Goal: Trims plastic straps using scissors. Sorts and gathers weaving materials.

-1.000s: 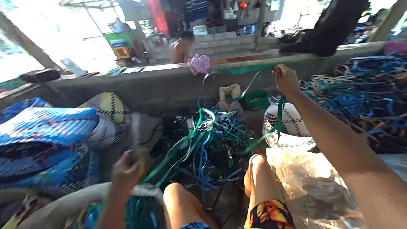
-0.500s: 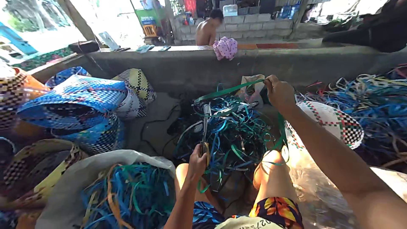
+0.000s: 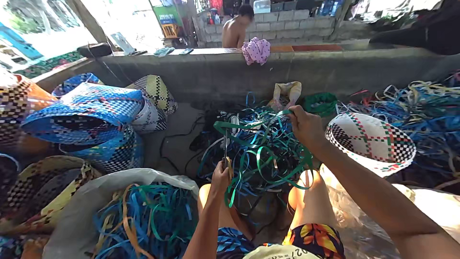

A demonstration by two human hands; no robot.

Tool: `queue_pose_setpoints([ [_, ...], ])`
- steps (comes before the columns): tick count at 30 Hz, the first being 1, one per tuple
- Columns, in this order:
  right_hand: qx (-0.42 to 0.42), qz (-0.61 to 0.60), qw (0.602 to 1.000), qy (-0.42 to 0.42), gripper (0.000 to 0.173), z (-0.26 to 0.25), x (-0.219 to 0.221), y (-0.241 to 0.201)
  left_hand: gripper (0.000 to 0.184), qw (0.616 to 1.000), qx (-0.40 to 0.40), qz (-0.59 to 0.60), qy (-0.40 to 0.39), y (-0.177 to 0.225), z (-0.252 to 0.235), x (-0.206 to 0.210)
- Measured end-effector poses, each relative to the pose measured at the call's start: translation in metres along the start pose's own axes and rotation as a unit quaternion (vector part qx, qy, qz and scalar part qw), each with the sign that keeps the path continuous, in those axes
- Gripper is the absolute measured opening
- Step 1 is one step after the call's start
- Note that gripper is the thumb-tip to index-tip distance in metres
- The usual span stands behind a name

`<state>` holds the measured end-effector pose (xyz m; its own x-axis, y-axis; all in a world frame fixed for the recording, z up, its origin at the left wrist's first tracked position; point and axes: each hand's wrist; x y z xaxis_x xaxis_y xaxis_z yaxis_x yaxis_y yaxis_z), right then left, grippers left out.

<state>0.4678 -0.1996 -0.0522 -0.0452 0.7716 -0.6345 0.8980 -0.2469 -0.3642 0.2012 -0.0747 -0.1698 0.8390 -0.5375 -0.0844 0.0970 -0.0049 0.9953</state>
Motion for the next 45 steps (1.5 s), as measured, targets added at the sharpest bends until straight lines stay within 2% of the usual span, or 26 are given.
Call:
queue_pose_setpoints([
  [5, -0.061, 0.008, 0.998, 0.021, 0.021, -0.005, 0.004, 0.005, 0.036, 0.999, -0.013, -0.036, -0.027, -0.003, -0.002, -0.003],
  [10, -0.115, 0.010, 0.993, 0.015, 0.021, -0.011, 0.005, 0.013, 0.034, 1.000, -0.012, 0.006, -0.014, -0.001, 0.002, -0.007],
  [23, -0.141, 0.020, 0.990, 0.020, 0.020, -0.012, 0.006, 0.019, 0.032, 0.999, 0.001, 0.037, -0.039, -0.010, 0.006, -0.014],
  [26, -0.141, 0.013, 0.990, 0.026, 0.023, -0.010, 0.010, 0.020, 0.030, 0.998, -0.017, 0.040, -0.043, -0.008, 0.008, -0.009],
  [31, -0.077, -0.006, 0.997, -0.015, 0.035, -0.001, 0.022, 0.020, 0.029, 0.998, -0.037, 0.036, -0.031, -0.014, 0.013, 0.005],
  [33, -0.012, -0.009, 0.999, -0.044, 0.034, 0.002, 0.028, 0.019, 0.029, 0.998, -0.043, 0.046, -0.024, -0.022, 0.014, 0.009],
  [35, 0.093, -0.030, 0.991, -0.094, 0.035, 0.003, 0.033, 0.018, 0.029, 0.995, -0.069, 0.072, -0.006, -0.028, 0.017, 0.012],
  [37, 0.229, -0.078, 0.958, -0.156, 0.040, 0.001, 0.039, 0.015, 0.029, 0.986, -0.107, 0.124, 0.017, -0.027, 0.020, 0.017],
  [39, 0.319, -0.154, 0.915, -0.195, 0.042, 0.006, 0.054, 0.013, 0.029, 0.968, -0.136, 0.207, 0.043, -0.015, 0.024, 0.027],
  [42, 0.382, -0.283, 0.829, -0.296, 0.046, 0.039, 0.093, -0.008, 0.028, 0.927, -0.139, 0.341, 0.075, 0.007, 0.028, 0.044],
  [45, 0.399, -0.404, 0.707, -0.422, 0.040, 0.090, 0.110, -0.056, 0.026, 0.908, -0.068, 0.398, 0.114, 0.023, 0.027, 0.054],
])
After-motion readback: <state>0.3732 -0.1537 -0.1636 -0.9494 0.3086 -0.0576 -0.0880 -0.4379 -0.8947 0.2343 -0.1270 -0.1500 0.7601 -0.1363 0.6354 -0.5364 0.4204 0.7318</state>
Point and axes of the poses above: each hand's wrist, its own z-axis away from the middle knuckle, its own x-axis out of the palm, y = z × x, and after that the axes turned 9 degrees about x, right-handed
